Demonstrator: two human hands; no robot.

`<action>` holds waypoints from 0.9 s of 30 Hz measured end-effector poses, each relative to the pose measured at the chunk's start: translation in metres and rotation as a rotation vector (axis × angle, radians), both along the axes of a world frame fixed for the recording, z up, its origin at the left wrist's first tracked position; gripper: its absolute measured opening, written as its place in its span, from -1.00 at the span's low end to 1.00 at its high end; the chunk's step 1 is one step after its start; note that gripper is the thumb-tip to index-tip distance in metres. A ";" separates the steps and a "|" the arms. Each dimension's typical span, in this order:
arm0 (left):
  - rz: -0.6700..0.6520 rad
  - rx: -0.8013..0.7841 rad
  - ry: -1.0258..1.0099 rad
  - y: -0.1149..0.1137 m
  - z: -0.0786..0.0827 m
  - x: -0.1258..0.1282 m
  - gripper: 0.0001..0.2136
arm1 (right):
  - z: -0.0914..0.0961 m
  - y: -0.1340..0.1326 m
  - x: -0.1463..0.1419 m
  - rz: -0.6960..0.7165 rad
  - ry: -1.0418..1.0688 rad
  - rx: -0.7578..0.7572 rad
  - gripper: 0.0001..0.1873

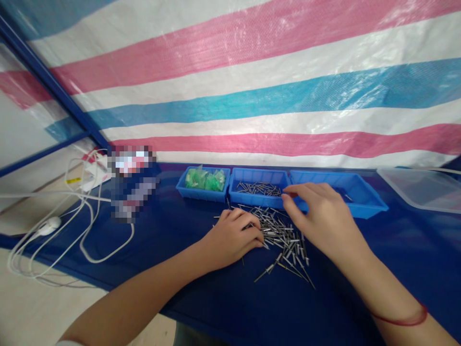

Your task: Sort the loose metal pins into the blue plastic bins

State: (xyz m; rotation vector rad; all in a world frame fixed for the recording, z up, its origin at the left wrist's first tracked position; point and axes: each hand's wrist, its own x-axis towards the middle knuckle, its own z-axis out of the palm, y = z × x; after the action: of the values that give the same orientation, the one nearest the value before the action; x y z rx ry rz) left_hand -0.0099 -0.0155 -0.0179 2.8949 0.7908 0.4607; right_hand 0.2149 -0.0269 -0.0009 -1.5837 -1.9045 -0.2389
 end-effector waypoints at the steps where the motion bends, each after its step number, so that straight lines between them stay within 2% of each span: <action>1: 0.020 -0.025 -0.027 0.000 0.001 0.000 -0.81 | 0.002 -0.002 -0.003 0.056 0.049 -0.054 -0.75; 5: 0.167 -0.193 -0.203 0.002 0.007 0.001 -0.82 | 0.003 -0.008 -0.012 0.285 0.289 -0.370 -0.75; 8: 0.237 -0.292 -0.312 0.005 0.008 0.001 -0.85 | 0.001 -0.010 -0.019 0.363 0.343 -0.475 -0.70; 17: 0.223 -0.406 -0.455 0.006 0.004 0.004 -0.84 | -0.006 -0.012 -0.036 0.353 0.482 -0.447 -0.69; 23: 0.265 -0.577 -0.722 0.006 0.006 0.005 -0.88 | -0.004 -0.012 -0.040 0.352 0.641 -0.429 -0.71; 27: 0.312 -0.708 -0.872 0.006 0.003 0.007 -0.85 | -0.009 -0.010 -0.043 0.354 0.716 -0.476 -0.67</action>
State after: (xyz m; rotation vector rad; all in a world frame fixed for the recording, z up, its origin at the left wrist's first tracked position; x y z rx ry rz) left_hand -0.0030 -0.0098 -0.0146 1.6754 0.9569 1.0881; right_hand 0.1720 -0.0369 -0.0096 -1.3070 -1.6617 0.8745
